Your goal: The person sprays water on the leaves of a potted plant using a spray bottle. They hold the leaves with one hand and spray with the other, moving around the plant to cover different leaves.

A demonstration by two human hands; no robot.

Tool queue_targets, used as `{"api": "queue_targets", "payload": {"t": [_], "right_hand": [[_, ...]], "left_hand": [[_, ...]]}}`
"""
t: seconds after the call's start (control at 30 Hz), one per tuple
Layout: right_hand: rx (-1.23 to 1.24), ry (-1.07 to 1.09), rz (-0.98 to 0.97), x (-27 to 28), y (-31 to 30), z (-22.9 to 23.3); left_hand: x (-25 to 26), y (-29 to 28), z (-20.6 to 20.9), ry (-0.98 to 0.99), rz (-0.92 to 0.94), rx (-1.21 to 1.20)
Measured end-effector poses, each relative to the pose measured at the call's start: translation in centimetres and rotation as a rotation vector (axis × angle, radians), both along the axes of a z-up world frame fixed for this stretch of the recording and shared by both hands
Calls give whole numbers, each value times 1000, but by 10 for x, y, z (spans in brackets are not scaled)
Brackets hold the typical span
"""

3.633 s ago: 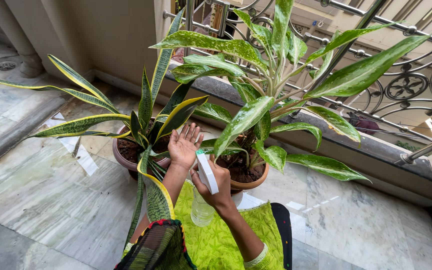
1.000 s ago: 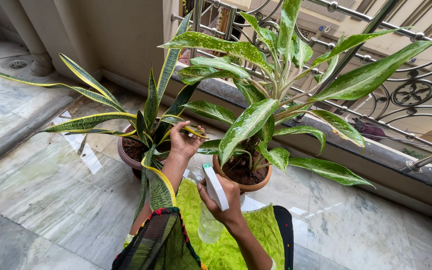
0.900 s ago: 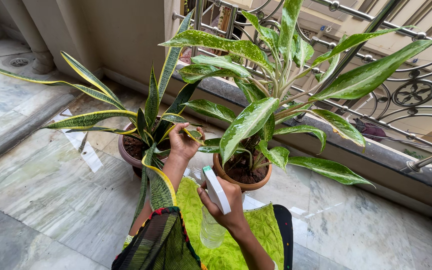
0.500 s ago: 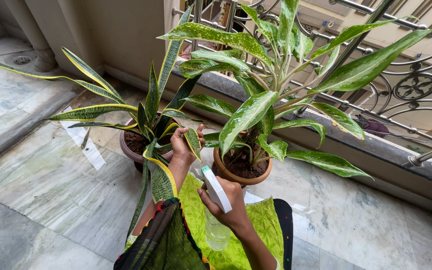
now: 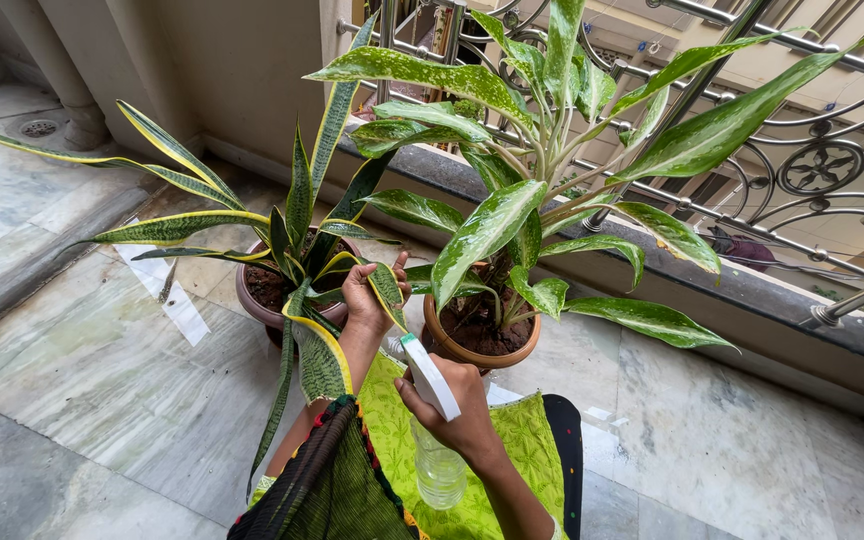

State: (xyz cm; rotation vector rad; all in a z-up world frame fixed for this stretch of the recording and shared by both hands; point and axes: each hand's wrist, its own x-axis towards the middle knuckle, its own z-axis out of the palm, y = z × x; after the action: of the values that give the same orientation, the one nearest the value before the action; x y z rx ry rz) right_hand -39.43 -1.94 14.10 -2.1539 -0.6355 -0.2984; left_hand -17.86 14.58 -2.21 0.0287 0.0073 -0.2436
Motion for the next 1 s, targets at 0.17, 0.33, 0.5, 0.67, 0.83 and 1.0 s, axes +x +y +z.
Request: {"api": "queue_targets", "payload": {"t": [0.17,0.33,0.5,0.67,0.83,1.0], "right_hand": [[46,-7,-1,-1,1,2],[137,-37,-12,0,1,8],[163,-50,-24,3,-8,16],[133,-76,-101,7,-18,19],[105,-88,-147,13,-31,16],[74,-64,-207,12,-39,13]], "left_hand": [[1,-5,4,58,68,4],[8,-22,17,93,163,38],[7,-32,40,-2,118,-49],[-19,-51,79,-75,-29,248],[-41,-65,105,-324,-187,558],[-43,-71,111,-386,-93,761]]}}
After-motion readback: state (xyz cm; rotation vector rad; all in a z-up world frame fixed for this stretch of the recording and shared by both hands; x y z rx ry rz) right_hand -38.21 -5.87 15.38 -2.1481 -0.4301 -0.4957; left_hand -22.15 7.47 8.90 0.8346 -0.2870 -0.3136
